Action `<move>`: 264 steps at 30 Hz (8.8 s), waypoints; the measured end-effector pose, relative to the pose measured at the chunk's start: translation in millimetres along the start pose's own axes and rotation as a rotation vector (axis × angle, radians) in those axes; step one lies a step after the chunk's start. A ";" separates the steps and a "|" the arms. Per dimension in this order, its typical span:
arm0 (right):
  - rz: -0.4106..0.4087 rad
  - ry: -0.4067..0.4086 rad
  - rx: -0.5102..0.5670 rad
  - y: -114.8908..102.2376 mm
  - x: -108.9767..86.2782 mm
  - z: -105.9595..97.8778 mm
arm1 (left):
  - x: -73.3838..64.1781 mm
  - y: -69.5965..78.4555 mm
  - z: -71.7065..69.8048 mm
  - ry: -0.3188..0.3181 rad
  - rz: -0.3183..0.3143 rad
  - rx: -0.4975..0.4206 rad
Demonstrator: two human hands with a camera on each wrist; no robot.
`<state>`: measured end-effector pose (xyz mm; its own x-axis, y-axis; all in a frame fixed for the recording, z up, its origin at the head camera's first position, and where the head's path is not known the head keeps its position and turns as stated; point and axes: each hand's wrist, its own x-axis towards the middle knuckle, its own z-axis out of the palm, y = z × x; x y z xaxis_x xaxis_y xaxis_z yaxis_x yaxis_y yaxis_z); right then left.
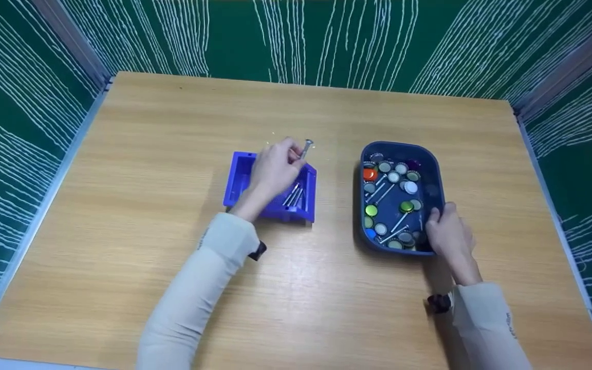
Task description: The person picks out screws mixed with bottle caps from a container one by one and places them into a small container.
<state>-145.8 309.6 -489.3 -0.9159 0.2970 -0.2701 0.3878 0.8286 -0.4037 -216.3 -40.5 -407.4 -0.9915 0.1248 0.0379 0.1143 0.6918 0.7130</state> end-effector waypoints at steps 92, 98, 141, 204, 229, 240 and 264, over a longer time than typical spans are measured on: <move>-0.006 0.037 0.005 -0.6 -0.6 -2.6 | -27.5 95.1 197.6 -0.433 0.178 0.768; 0.000 0.031 0.007 -0.7 -0.7 -0.4 | -27.8 92.3 197.2 -0.442 0.187 0.778; -0.008 0.027 0.014 -0.9 -2.5 -0.5 | -24.5 84.1 186.8 -0.437 0.280 0.506; 0.006 0.018 0.013 -0.6 -3.2 0.1 | -5.2 3.2 0.9 -0.298 0.000 -0.070; -0.001 0.025 0.016 -0.9 -2.3 0.5 | -1.8 -49.7 6.7 -0.213 -0.209 0.249; -0.009 0.022 0.023 -0.1 -2.2 0.6 | 2.0 -23.6 10.8 -0.191 -0.144 0.209; 0.006 0.021 0.032 -0.7 -2.4 2.4 | 4.9 73.8 86.9 -0.285 0.114 0.020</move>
<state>-143.7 307.2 -490.5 -0.9155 0.3120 -0.2542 0.3959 0.8113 -0.4301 -207.3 73.0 -415.4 -0.9149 0.3951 -0.0830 0.2280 0.6752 0.7015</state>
